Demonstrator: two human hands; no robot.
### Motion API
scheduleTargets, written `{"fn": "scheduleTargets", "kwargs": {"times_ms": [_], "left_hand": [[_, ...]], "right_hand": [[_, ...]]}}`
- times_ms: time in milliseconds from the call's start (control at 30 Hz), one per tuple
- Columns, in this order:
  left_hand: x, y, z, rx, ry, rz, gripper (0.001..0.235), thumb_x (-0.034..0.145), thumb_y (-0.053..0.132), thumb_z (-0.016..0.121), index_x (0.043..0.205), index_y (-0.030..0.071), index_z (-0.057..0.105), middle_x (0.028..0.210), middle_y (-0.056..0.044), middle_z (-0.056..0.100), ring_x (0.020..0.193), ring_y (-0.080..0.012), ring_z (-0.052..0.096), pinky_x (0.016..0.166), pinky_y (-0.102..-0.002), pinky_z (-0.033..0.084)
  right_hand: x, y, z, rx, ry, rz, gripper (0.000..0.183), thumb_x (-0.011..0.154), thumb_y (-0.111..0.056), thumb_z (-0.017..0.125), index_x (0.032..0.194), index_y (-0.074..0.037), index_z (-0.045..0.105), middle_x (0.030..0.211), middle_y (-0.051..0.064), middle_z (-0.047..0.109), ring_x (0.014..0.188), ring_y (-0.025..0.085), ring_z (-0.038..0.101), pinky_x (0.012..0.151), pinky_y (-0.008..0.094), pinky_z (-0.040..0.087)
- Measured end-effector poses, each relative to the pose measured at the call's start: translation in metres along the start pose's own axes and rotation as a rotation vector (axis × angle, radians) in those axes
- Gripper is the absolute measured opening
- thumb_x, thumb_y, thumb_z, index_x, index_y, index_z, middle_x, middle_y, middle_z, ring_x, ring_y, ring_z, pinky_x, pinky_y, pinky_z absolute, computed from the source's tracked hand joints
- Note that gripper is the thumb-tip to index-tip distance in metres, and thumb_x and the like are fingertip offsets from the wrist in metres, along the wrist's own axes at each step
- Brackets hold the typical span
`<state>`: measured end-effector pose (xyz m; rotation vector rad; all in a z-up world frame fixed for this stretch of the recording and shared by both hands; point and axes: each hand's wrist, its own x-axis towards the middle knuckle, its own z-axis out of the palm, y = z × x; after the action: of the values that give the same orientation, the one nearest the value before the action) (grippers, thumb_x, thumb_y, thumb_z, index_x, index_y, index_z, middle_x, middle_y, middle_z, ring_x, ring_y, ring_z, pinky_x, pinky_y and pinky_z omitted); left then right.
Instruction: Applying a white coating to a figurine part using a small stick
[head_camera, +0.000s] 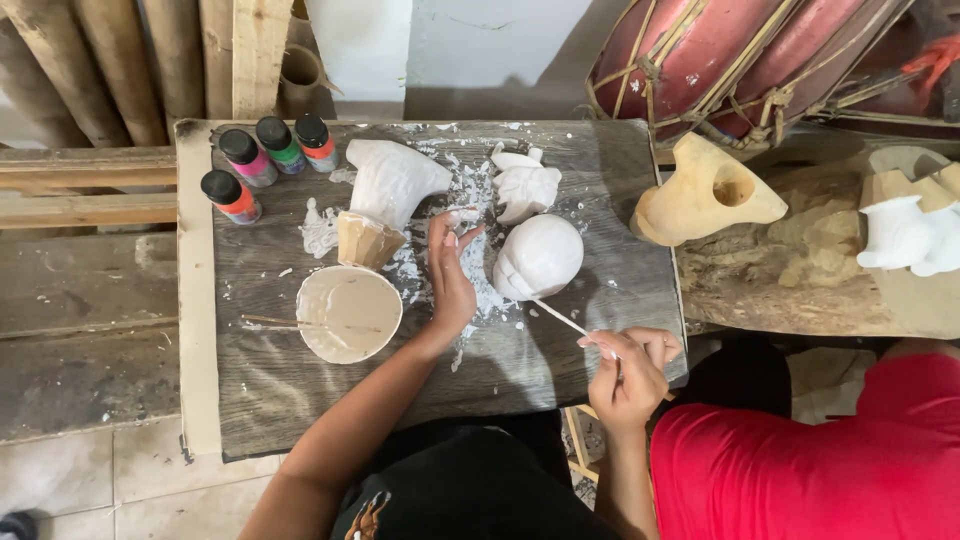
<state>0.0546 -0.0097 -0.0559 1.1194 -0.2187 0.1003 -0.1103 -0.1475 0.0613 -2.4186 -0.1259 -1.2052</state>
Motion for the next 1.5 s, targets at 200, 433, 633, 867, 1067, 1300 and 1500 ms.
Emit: {"fn": "scheduleTargets", "kwargs": {"times_ms": [200, 433, 633, 867, 1067, 1300, 1500], "left_hand": [[0.001, 0.004, 0.002, 0.004, -0.020, -0.003, 0.036, 0.109, 0.027, 0.022, 0.127, 0.002, 0.042, 0.124, -0.014, 0.043, 0.121, -0.0258, 0.049, 0.107, -0.050, 0.049], [0.001, 0.002, 0.002, 0.012, -0.005, -0.012, 0.038, 0.109, 0.027, 0.022, 0.128, 0.001, 0.044, 0.126, -0.013, 0.043, 0.123, -0.0230, 0.049, 0.107, -0.048, 0.049], [0.002, 0.001, 0.003, -0.017, 0.000, 0.000, 0.039, 0.110, 0.030, 0.024, 0.127, 0.002, 0.044, 0.125, -0.012, 0.043, 0.122, -0.0208, 0.049, 0.107, -0.047, 0.049], [0.001, 0.003, 0.002, -0.023, 0.012, 0.007, 0.039, 0.111, 0.030, 0.025, 0.128, 0.001, 0.044, 0.125, -0.012, 0.043, 0.122, -0.0197, 0.048, 0.107, -0.047, 0.049], [-0.001, -0.001, 0.002, -0.020, 0.006, 0.006, 0.038, 0.111, 0.029, 0.024, 0.128, 0.001, 0.044, 0.125, -0.011, 0.043, 0.122, -0.0197, 0.049, 0.107, -0.047, 0.048], [0.000, 0.001, 0.002, -0.009, 0.006, 0.005, 0.037, 0.110, 0.029, 0.024, 0.127, 0.002, 0.044, 0.124, -0.011, 0.043, 0.121, -0.0196, 0.049, 0.108, -0.047, 0.048], [0.000, 0.003, 0.003, -0.019, 0.006, 0.010, 0.038, 0.110, 0.030, 0.024, 0.128, 0.002, 0.044, 0.124, -0.012, 0.040, 0.123, -0.0204, 0.046, 0.108, -0.048, 0.048]], "right_hand": [[0.009, -0.011, 0.006, 0.040, -0.024, 0.029, 0.024, 0.095, 0.001, 0.056, 0.092, -0.010, 0.078, 0.075, -0.004, 0.073, 0.069, 0.021, 0.057, 0.083, 0.039, 0.033], [0.009, -0.010, 0.001, 0.053, -0.022, 0.075, 0.023, 0.094, 0.002, 0.058, 0.093, -0.009, 0.078, 0.078, 0.001, 0.074, 0.070, 0.025, 0.058, 0.083, 0.037, 0.040], [0.002, -0.004, 0.000, 0.025, -0.022, 0.050, 0.024, 0.093, 0.001, 0.057, 0.092, -0.010, 0.078, 0.075, -0.002, 0.072, 0.071, 0.023, 0.058, 0.087, 0.039, 0.034], [0.001, -0.002, -0.002, 0.018, -0.027, 0.045, 0.024, 0.092, 0.004, 0.058, 0.090, -0.010, 0.078, 0.075, -0.001, 0.072, 0.071, 0.023, 0.059, 0.090, 0.040, 0.033], [-0.001, 0.000, -0.005, 0.004, -0.032, 0.049, 0.024, 0.095, 0.002, 0.057, 0.090, -0.011, 0.077, 0.074, -0.002, 0.070, 0.072, 0.022, 0.058, 0.090, 0.042, 0.032], [-0.002, 0.005, -0.009, -0.010, -0.042, 0.045, 0.023, 0.093, 0.002, 0.058, 0.092, -0.010, 0.078, 0.074, 0.000, 0.068, 0.074, 0.024, 0.060, 0.091, 0.043, 0.031], [-0.001, 0.003, -0.008, 0.018, -0.032, 0.040, 0.024, 0.093, 0.002, 0.057, 0.092, -0.009, 0.079, 0.074, -0.001, 0.070, 0.072, 0.024, 0.059, 0.092, 0.041, 0.031]]}}
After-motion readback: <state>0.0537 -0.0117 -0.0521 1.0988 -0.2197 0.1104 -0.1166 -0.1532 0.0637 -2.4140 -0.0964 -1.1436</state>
